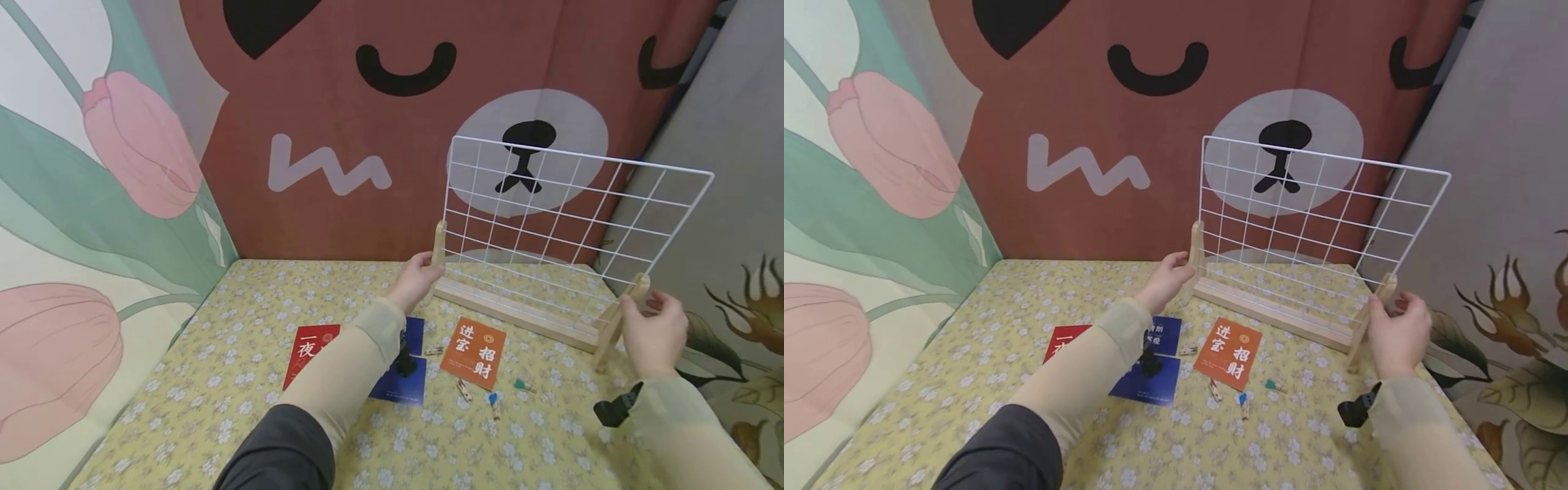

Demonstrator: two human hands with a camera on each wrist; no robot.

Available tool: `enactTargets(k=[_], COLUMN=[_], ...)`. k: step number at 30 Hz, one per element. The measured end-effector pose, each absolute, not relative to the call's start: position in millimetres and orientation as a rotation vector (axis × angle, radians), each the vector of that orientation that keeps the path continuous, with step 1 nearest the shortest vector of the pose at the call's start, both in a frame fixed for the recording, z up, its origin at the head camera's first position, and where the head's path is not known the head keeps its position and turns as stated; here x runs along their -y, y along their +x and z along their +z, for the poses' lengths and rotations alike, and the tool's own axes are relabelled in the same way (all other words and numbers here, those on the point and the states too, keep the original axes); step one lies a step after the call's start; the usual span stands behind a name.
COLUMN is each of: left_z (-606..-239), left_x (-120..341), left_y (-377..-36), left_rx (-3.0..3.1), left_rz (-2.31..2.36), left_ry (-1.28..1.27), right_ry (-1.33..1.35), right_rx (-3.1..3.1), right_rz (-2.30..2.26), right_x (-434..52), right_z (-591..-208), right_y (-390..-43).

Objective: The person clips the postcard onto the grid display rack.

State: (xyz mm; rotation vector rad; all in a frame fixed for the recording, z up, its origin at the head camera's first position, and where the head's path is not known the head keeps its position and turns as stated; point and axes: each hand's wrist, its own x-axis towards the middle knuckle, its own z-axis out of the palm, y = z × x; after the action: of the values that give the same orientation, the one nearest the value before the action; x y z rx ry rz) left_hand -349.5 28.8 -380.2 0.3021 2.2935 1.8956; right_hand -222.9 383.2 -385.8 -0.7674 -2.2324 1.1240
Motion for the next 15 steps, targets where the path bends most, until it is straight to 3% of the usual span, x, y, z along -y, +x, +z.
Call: enactTargets(k=[15], left_z=[-390.5], left_x=[-33.2], left_y=[-353.2], left_rx=[-2.232], left_rz=[1.882], left_ry=[0.273], right_ry=[-0.61], right_rx=[2.405], right_rz=[1.102], right_x=[-394.2], right_z=[-383.7], right_y=[-233.4])
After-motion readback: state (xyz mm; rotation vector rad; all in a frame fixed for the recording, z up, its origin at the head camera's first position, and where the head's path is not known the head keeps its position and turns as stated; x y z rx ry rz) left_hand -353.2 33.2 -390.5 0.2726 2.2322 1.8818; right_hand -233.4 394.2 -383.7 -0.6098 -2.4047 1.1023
